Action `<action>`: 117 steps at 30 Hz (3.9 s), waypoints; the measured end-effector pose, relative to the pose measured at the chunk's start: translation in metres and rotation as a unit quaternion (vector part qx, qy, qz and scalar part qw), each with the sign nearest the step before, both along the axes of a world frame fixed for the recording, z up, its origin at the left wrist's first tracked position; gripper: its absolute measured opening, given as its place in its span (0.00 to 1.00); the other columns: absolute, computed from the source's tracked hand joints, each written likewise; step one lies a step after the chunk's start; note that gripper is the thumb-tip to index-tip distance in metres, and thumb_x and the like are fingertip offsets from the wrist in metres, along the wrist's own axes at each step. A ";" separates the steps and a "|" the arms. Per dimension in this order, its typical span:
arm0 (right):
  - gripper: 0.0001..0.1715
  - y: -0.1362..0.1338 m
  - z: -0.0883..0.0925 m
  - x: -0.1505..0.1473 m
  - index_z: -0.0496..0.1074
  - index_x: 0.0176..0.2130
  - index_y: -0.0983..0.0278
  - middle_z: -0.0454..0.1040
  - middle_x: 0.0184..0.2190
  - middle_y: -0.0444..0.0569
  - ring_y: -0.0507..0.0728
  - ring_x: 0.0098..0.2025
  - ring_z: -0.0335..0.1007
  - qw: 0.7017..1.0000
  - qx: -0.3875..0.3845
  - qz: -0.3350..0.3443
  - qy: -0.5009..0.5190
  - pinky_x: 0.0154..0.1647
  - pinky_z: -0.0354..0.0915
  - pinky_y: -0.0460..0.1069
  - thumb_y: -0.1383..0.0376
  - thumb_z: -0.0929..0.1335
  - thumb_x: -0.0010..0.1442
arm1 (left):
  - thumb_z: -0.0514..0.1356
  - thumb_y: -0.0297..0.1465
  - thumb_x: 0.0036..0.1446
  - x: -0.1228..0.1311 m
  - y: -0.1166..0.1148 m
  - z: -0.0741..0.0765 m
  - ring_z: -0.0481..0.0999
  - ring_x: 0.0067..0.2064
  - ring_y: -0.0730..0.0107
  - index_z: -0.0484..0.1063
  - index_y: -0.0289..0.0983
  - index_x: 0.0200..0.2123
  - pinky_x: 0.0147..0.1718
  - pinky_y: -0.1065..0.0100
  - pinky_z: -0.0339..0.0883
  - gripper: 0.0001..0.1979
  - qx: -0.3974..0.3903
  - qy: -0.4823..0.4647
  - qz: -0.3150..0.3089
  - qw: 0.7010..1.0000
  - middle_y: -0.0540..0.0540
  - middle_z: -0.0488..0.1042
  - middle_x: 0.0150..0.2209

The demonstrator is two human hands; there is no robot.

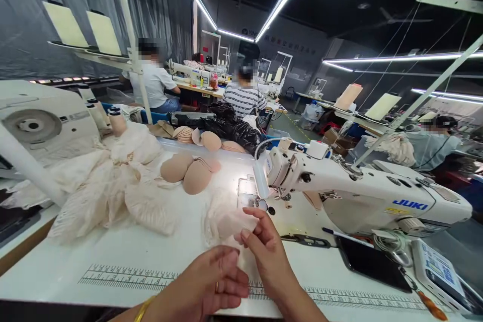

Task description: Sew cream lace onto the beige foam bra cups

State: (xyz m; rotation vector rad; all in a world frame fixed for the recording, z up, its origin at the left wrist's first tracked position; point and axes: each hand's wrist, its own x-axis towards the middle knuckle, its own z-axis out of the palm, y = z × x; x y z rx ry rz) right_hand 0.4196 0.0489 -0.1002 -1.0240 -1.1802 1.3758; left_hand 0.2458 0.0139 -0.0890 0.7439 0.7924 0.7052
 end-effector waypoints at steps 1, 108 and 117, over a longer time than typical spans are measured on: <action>0.29 -0.011 -0.003 -0.003 0.75 0.57 0.54 0.78 0.38 0.44 0.59 0.43 0.76 1.000 0.009 -0.009 0.001 0.50 0.71 0.54 0.48 0.77 0.61 | 0.70 0.54 0.57 0.003 -0.002 0.002 0.81 0.49 0.55 0.75 0.37 0.51 0.53 0.58 0.72 0.30 -0.045 -0.055 0.049 0.996 0.38 0.81 0.46; 0.20 0.080 -0.019 0.106 0.77 0.51 0.57 0.83 0.51 0.49 0.60 0.49 0.78 0.705 0.435 0.048 -0.559 0.44 0.73 0.53 0.77 0.65 0.69 | 0.63 0.16 0.52 0.018 0.155 0.025 0.75 0.34 0.71 0.74 0.40 0.26 0.49 0.59 0.56 0.12 0.712 0.361 -0.255 0.545 0.56 0.81 0.40; 0.22 0.076 -0.005 0.101 0.75 0.50 0.60 0.83 0.46 0.47 0.58 0.45 0.76 0.718 0.458 0.069 -0.519 0.38 0.67 0.50 0.80 0.63 0.66 | 0.61 0.13 0.48 0.018 0.166 0.017 0.77 0.36 0.69 0.68 0.38 0.26 0.48 0.60 0.53 0.14 0.731 0.350 -0.221 0.543 0.57 0.80 0.36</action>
